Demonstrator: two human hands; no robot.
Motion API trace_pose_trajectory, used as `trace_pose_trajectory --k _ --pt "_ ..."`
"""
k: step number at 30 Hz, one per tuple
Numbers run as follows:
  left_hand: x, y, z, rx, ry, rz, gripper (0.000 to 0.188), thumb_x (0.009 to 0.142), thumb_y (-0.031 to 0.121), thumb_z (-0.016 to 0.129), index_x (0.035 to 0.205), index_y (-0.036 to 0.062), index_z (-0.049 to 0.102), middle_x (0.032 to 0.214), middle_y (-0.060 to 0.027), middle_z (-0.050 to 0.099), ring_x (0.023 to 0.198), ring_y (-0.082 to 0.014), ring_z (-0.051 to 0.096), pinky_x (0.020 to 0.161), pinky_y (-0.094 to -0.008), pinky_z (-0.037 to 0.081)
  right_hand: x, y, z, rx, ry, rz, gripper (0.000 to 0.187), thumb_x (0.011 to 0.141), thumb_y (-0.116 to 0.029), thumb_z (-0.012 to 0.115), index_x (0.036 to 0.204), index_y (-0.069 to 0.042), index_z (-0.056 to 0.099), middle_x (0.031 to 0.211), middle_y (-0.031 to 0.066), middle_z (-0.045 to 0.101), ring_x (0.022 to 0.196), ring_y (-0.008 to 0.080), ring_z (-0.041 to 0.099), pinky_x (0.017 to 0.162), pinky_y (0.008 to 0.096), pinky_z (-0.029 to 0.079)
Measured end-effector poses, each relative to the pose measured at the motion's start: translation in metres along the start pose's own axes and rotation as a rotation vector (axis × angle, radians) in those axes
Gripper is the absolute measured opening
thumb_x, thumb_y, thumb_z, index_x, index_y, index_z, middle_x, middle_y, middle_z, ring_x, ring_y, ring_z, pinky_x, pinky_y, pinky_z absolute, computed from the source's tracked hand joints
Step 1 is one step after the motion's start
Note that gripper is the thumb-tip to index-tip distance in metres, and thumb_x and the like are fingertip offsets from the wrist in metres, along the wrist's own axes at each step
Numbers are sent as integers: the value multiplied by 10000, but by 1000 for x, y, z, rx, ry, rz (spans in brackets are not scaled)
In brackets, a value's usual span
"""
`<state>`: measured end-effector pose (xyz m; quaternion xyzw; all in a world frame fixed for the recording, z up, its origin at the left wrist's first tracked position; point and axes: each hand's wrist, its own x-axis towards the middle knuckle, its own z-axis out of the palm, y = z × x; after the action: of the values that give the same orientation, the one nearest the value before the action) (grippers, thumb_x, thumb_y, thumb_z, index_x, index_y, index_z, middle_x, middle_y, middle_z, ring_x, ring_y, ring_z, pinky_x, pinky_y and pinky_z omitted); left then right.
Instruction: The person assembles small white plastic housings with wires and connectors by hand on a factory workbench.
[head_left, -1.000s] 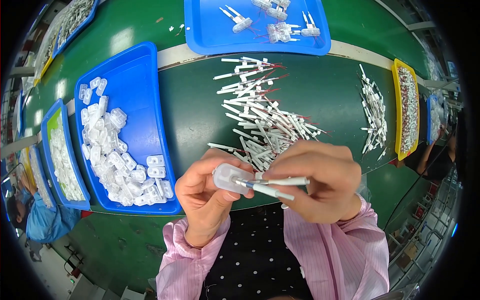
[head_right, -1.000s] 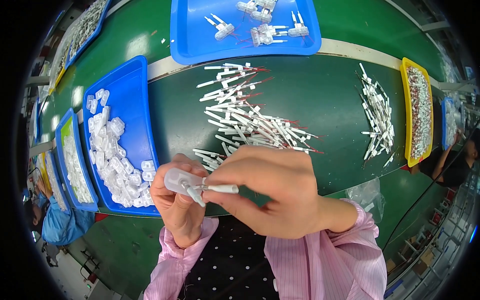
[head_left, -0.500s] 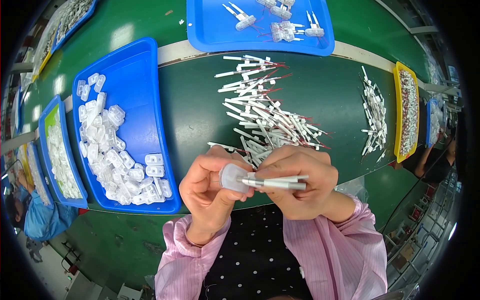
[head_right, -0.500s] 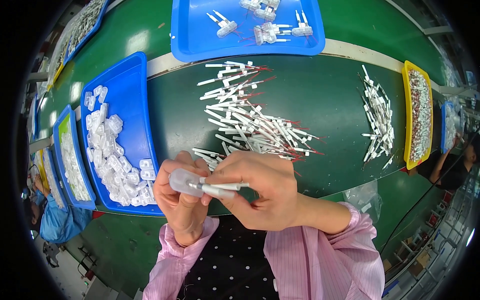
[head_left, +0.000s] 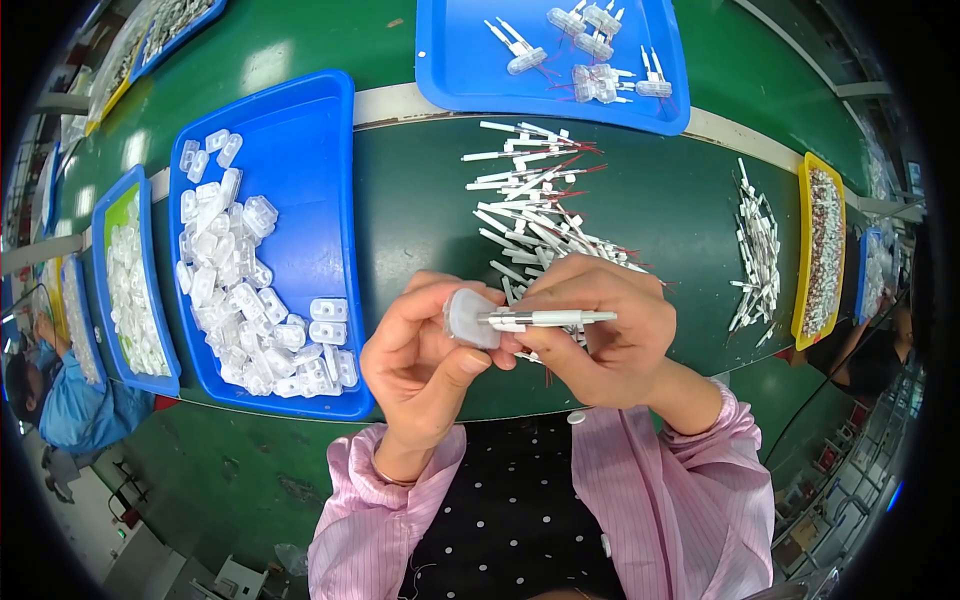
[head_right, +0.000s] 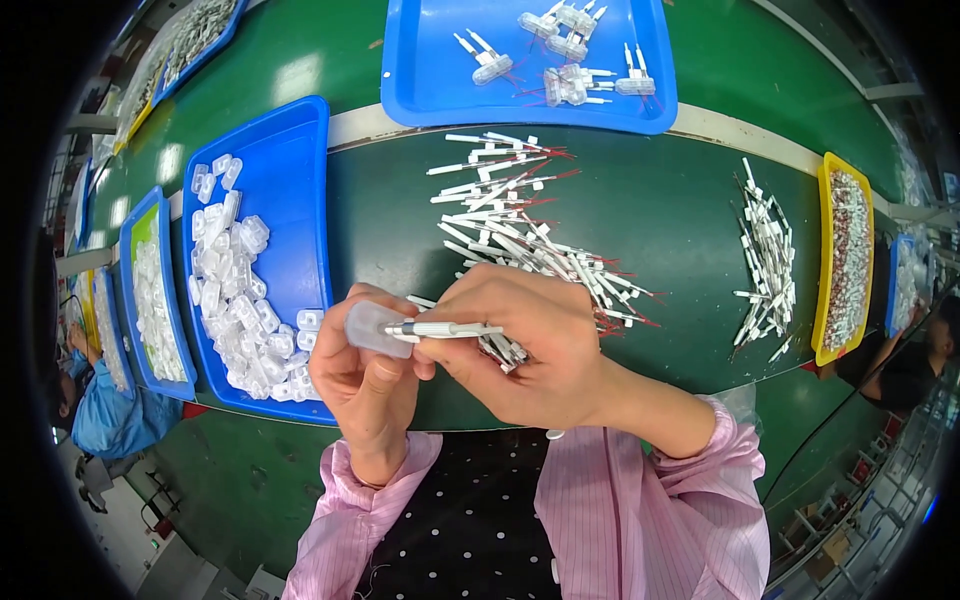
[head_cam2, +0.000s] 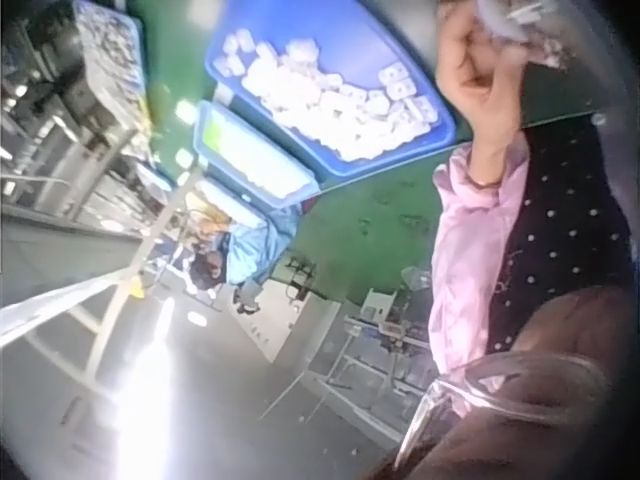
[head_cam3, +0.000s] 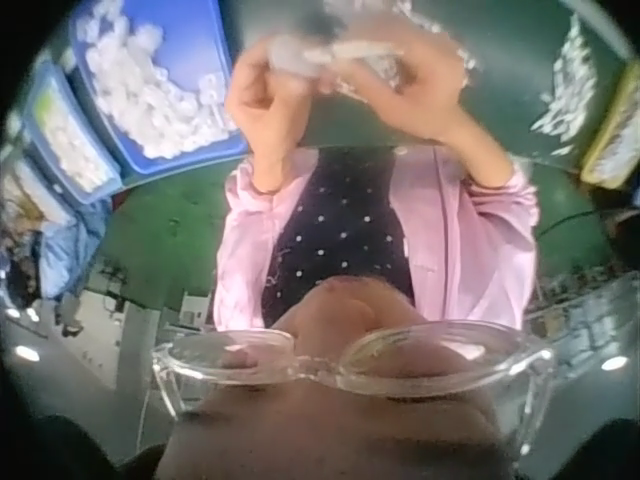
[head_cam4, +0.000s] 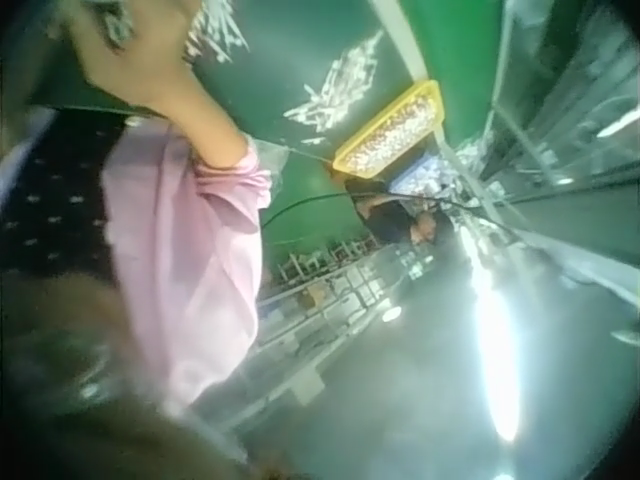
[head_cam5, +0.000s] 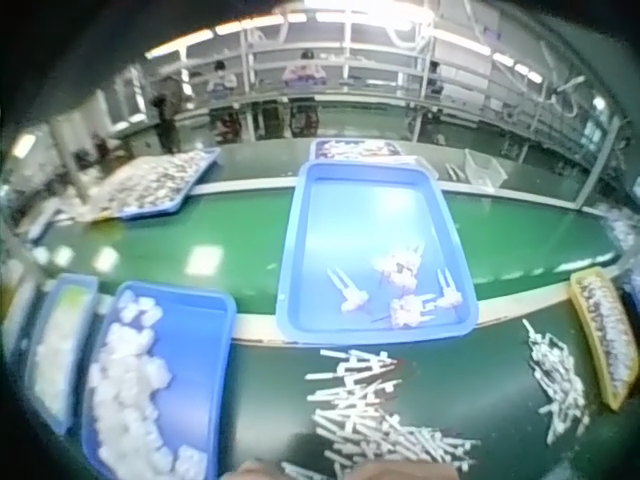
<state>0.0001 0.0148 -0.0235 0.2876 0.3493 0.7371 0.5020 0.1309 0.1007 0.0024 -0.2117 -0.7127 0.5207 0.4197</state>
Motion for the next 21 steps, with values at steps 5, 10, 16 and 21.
trace_pose_trajectory --k 5,10,16,21 --pt "0 1 -8 71 -36 31 262 834 6 590 1063 -67 488 959 -175 539 693 -189 614 689 -302 513 -6 2 11 224 47 181 110 767 45 622 875 31 603 706 97 631 585 138 615 513 230 467" --pt "-6 -1 -6 73 45 10 252 834 -2 587 1053 -67 480 923 -156 534 675 -182 613 700 -314 510 -8 9 14 56 16 12 99 744 56 641 836 60 604 763 162 621 596 153 593 484 237 456" --pt "2 10 -11 66 -7 29 447 827 -37 565 1226 -64 365 1100 -233 494 822 -229 609 682 -292 519 16 11 -1 -5 -158 -3 56 750 13 648 792 -5 614 696 62 634 580 135 609 494 231 448" --pt "6 52 -50 1618 140 154 392 722 -96 577 1102 -2 555 1079 -161 546 928 -289 544 748 -353 473 79 39 -68 -174 141 322 146 802 -127 638 765 10 604 689 60 619 572 102 584 508 230 461"
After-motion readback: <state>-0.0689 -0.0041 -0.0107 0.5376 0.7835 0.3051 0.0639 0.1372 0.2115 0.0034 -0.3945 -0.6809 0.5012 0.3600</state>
